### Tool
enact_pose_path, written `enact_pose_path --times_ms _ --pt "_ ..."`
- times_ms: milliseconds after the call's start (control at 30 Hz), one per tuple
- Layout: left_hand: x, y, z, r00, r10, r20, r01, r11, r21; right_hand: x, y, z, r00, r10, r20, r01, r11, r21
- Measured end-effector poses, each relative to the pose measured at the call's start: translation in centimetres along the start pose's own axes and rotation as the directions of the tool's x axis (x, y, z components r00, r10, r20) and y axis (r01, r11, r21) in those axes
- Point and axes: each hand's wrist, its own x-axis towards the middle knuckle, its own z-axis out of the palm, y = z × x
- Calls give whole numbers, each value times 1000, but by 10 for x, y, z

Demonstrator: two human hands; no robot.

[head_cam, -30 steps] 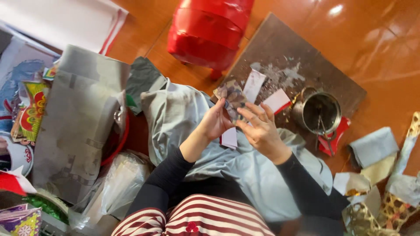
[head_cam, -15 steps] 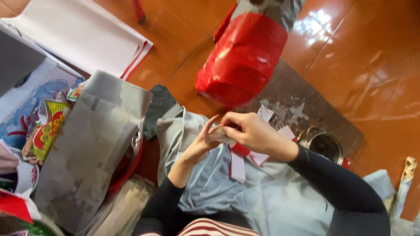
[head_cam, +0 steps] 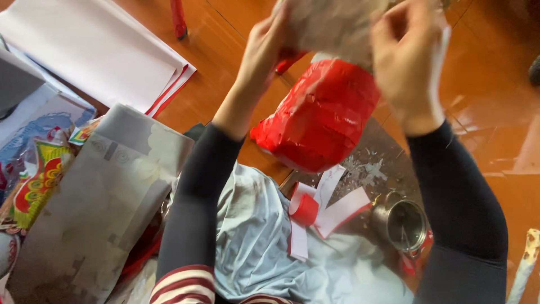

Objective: Decorating a paper model with colored paper strips and glue.

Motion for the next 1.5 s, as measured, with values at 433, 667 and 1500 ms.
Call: enact_pose_path --times_ms 433,667,1500 --pt "108 -90 15 992 -84 -94 104 969 226 -3 40 4 998 -46 52 58 965 -254" --pt "117 -116 4 999 -53 -14 54 949 309 -19 39 12 999 -42 24 48 912 -407" --pt "82 -72 12 974 184 134 -224 669 709 -37 57 15 993 -66 -97 34 954 -297"
